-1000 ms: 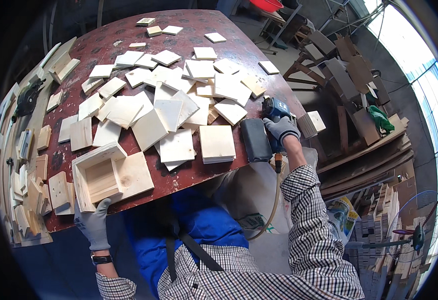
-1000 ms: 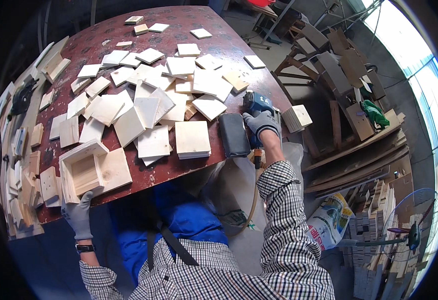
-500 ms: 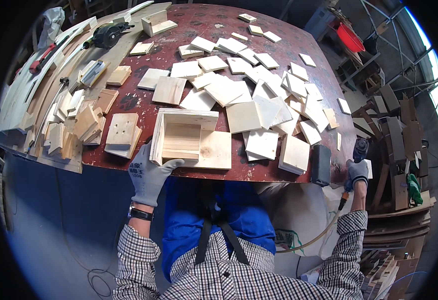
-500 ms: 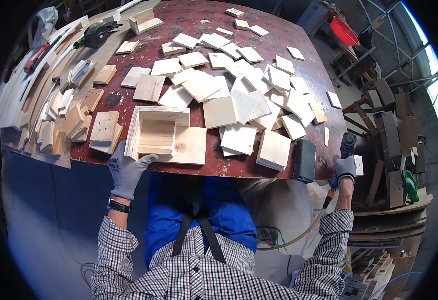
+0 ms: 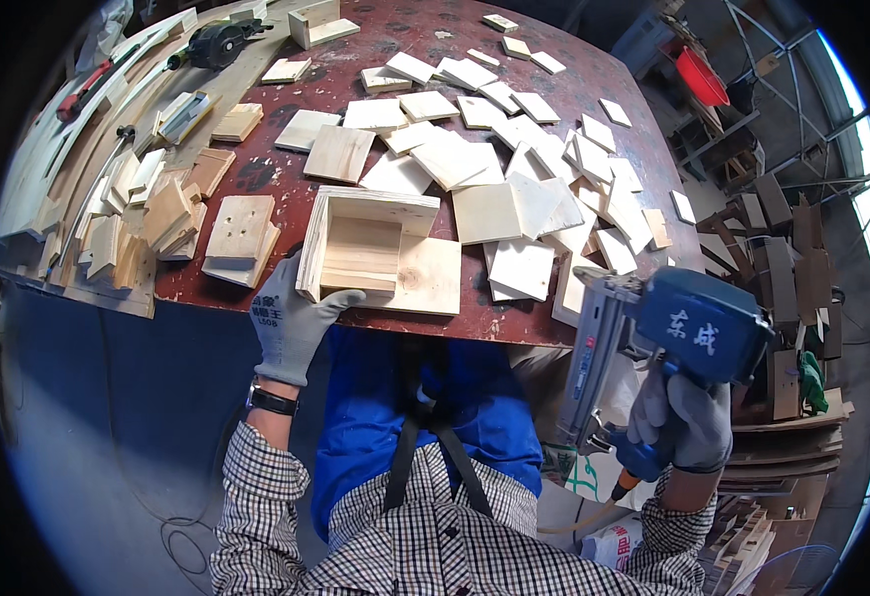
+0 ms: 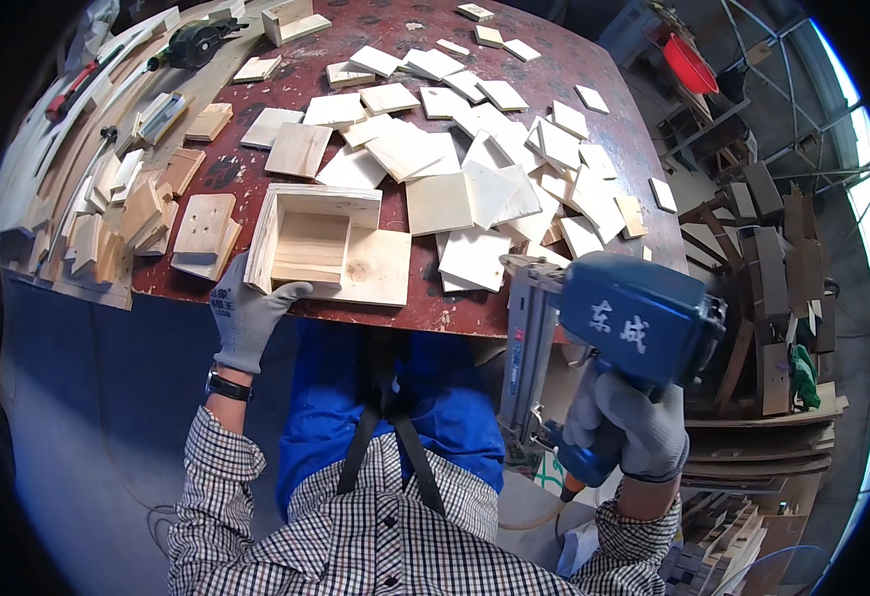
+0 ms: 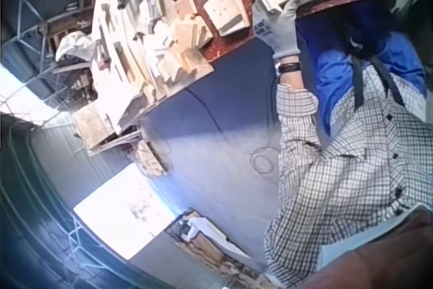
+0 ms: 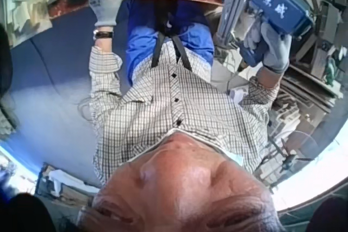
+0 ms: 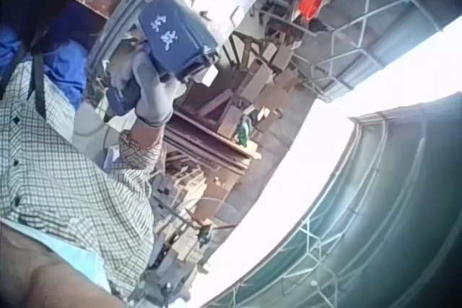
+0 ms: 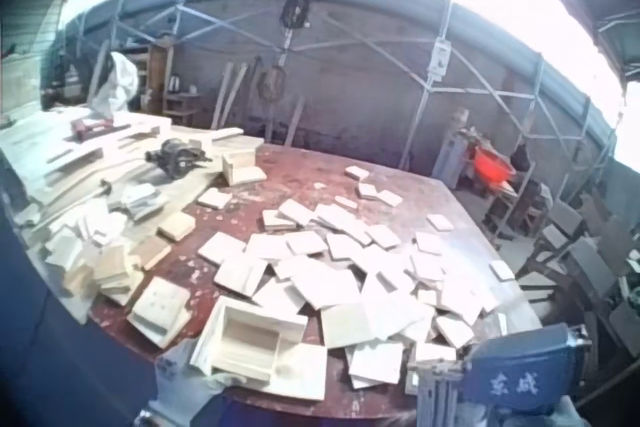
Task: The person assembles small wooden boxes by hand, fitting pre-cut pieces together and securing them with a pneumatic nail gun. The person then sands the edges of the assembled boxes with a sanding block.
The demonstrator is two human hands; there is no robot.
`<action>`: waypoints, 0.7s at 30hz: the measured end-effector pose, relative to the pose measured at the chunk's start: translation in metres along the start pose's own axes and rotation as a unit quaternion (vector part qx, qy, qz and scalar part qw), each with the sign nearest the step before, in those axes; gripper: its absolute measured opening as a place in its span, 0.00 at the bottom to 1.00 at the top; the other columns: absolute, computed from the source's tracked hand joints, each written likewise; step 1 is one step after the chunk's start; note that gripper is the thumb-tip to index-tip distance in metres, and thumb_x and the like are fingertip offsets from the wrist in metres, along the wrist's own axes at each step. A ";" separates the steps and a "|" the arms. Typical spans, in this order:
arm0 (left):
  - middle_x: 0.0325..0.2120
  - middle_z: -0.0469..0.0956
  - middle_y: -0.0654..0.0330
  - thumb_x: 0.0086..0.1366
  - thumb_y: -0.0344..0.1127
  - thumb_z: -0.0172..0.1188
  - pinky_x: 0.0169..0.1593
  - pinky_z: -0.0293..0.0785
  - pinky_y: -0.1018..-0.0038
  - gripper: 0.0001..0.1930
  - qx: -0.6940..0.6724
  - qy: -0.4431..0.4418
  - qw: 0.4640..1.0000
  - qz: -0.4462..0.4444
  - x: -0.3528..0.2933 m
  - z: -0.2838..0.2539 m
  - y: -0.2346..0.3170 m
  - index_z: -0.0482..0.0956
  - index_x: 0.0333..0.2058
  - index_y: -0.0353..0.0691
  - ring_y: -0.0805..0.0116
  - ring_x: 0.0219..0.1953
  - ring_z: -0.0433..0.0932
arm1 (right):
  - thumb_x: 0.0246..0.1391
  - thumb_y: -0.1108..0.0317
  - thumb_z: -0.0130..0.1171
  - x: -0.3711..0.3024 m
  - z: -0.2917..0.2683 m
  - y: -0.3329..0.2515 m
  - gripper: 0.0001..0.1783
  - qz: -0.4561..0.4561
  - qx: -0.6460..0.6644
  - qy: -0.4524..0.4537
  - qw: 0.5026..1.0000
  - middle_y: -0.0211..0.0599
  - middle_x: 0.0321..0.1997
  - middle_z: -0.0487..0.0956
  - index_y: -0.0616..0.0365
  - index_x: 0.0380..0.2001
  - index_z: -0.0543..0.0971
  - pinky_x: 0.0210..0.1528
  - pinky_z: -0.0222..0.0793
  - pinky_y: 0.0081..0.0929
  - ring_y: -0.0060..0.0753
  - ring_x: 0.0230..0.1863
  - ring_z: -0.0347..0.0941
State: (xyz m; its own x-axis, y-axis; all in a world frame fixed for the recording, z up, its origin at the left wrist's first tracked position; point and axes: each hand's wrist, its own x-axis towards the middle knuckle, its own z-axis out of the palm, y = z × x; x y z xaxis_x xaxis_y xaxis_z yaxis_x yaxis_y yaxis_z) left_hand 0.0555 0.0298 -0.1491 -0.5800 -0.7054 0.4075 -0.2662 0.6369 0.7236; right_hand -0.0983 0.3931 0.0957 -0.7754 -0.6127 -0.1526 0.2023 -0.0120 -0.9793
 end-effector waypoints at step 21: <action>0.38 0.83 0.54 0.54 0.66 0.75 0.39 0.83 0.63 0.40 0.055 0.011 0.998 0.028 0.001 -0.007 0.007 0.80 0.54 0.40 0.54 0.39 0.85 | 0.61 0.63 0.63 0.145 0.148 0.040 0.15 0.104 -0.437 -0.231 0.863 0.34 0.25 0.83 0.65 0.43 0.84 0.28 0.81 0.25 0.23 0.24 0.81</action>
State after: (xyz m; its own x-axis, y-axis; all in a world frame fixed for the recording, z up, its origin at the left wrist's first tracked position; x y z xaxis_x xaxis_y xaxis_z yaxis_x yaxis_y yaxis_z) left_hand 0.0585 0.0315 -0.1396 -0.5794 -0.6737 0.4588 -0.3171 0.7048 0.6345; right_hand -0.1145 0.1868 0.0538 -0.4152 -0.7820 -0.4648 -0.3770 0.6129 -0.6944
